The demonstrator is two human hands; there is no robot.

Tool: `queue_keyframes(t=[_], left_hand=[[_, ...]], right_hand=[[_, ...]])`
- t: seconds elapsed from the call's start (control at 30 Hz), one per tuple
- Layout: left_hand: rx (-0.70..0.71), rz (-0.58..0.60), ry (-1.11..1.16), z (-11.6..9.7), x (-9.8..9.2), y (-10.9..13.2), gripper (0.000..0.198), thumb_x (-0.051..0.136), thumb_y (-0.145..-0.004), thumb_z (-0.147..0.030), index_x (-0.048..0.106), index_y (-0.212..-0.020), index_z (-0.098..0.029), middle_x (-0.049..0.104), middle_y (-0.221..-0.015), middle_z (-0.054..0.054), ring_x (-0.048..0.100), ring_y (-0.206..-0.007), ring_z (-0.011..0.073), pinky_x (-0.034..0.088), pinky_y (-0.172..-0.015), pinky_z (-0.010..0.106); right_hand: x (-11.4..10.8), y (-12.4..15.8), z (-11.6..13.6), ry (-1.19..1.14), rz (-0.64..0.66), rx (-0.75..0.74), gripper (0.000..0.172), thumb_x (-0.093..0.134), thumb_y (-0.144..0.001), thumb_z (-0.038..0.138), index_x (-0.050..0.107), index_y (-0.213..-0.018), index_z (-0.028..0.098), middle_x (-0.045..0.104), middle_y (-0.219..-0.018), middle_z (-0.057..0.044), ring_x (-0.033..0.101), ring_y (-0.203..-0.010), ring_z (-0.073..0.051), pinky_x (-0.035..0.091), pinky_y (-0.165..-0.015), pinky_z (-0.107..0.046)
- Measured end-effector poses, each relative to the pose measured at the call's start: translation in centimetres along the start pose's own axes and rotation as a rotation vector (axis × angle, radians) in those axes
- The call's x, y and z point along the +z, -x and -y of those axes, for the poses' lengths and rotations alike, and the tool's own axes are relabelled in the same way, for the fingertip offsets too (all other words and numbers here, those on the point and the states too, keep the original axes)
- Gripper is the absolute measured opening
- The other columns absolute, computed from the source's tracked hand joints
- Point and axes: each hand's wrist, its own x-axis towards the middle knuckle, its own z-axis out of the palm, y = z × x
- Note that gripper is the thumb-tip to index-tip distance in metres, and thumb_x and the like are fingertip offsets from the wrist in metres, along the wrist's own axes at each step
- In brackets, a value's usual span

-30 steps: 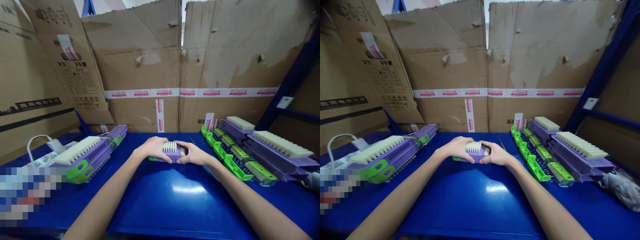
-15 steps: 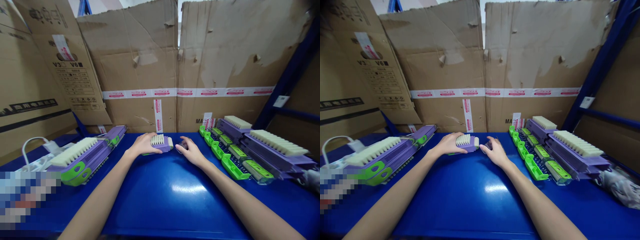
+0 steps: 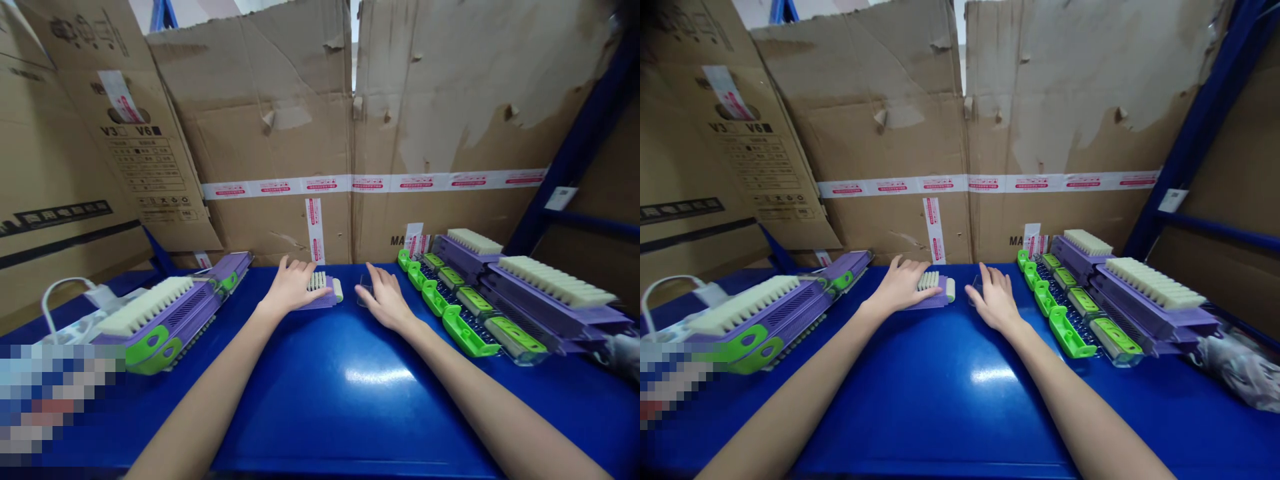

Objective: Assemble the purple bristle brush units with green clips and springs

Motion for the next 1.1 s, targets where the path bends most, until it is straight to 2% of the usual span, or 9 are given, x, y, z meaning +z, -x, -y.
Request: queue_keyframes(t=[0.17,0.37,0.43,0.53,0.6,0.67,0.8,0.93,1.1], left_hand=[[-0.014,0.077,0.015,0.4,0.9,-0.1,0.068,0.037,-0.081,-0.073,0.058,-0.109,-0.015,0.067,-0.1,0.014,0.06,-0.096,0.029,0.035,-0.088,0.042],[0.021,-0.083,-0.04,0.3,0.9,0.0,0.073,0.046,-0.077,-0.07,0.051,-0.121,-0.013,0.058,-0.107,0.017,0.051,-0.1,0.032,0.035,-0.084,0.041],[0.021,-0.093,-0.05,0.1,0.9,0.0,0.066,0.051,-0.079,-0.062,0.05,-0.123,-0.013,0.055,-0.108,0.018,0.049,-0.103,0.0338,0.034,-0.086,0.043],[0.028,-0.077,-0.082,-0.2,1.0,0.0,0.055,0.057,-0.078,-0.047,0.051,-0.122,-0.014,0.053,-0.11,0.018,0.046,-0.105,0.035,0.032,-0.09,0.047],[0.042,-0.065,-0.089,-0.3,1.1,0.1,0.052,0.059,-0.077,-0.045,0.052,-0.118,-0.015,0.054,-0.11,0.018,0.046,-0.106,0.0349,0.031,-0.092,0.048],[0.057,-0.073,-0.065,-0.3,1.1,0.1,0.056,0.058,-0.076,-0.055,0.053,-0.114,-0.014,0.054,-0.111,0.018,0.047,-0.107,0.0348,0.031,-0.094,0.048],[0.013,-0.114,0.01,-0.5,1.3,0.1,0.068,0.047,-0.077,-0.069,0.051,-0.112,-0.011,0.057,-0.112,0.019,0.051,-0.107,0.0327,0.03,-0.098,0.045],[-0.073,-0.102,0.01,-0.7,1.2,0.0,0.058,0.044,-0.081,-0.064,0.052,-0.107,-0.013,0.061,-0.102,0.016,0.054,-0.1,0.0315,0.033,-0.095,0.046],[-0.138,-0.117,-0.009,-0.7,1.1,0.1,0.044,0.049,-0.081,-0.045,0.052,-0.113,-0.015,0.06,-0.107,0.015,0.052,-0.103,0.0316,0.027,-0.1,0.052]], right_hand=[[-1.3,-0.1,-0.6,0.29,-0.104,0.203,0.047,0.036,-0.088,0.022,0.045,-0.133,0.012,0.057,-0.11,-0.022,0.054,-0.101,-0.033,0.045,-0.081,-0.048],[-1.8,0.7,-0.2,0.467,0.104,0.277,0.033,0.042,-0.081,0.014,0.06,-0.108,0.012,0.06,-0.094,-0.02,0.059,-0.089,-0.032,0.048,-0.07,-0.042],[-1.9,0.7,0.1,0.456,0.083,0.276,0.037,0.042,-0.079,0.01,0.058,-0.113,0.013,0.059,-0.095,-0.019,0.061,-0.082,-0.028,0.048,-0.066,-0.038],[-2.2,0.4,0.5,0.369,-0.065,0.271,0.046,0.039,-0.083,0.012,0.048,-0.128,0.014,0.055,-0.104,-0.018,0.062,-0.071,-0.022,0.047,-0.061,-0.034],[-2.3,0.2,0.7,0.278,-0.17,0.242,0.045,0.035,-0.087,0.017,0.047,-0.13,0.014,0.052,-0.108,-0.017,0.062,-0.07,-0.021,0.047,-0.061,-0.034],[-2.3,0.2,0.9,0.171,-0.232,0.17,0.04,0.034,-0.09,0.022,0.052,-0.126,0.014,0.051,-0.106,-0.014,0.062,-0.076,-0.022,0.049,-0.066,-0.034],[-1.7,0.4,1.1,-0.04,-0.235,-0.05,0.034,0.036,-0.091,0.024,0.059,-0.115,0.018,0.052,-0.098,-0.01,0.058,-0.084,-0.021,0.049,-0.075,-0.033],[-1.1,0.6,1.3,-0.162,-0.208,-0.176,0.031,0.038,-0.09,0.022,0.062,-0.109,0.019,0.052,-0.095,-0.009,0.056,-0.081,-0.019,0.049,-0.075,-0.032],[-1.1,0.7,1.4,-0.239,-0.204,-0.222,0.029,0.04,-0.09,0.022,0.065,-0.104,0.02,0.052,-0.09,-0.008,0.055,-0.078,-0.018,0.05,-0.072,-0.031]])
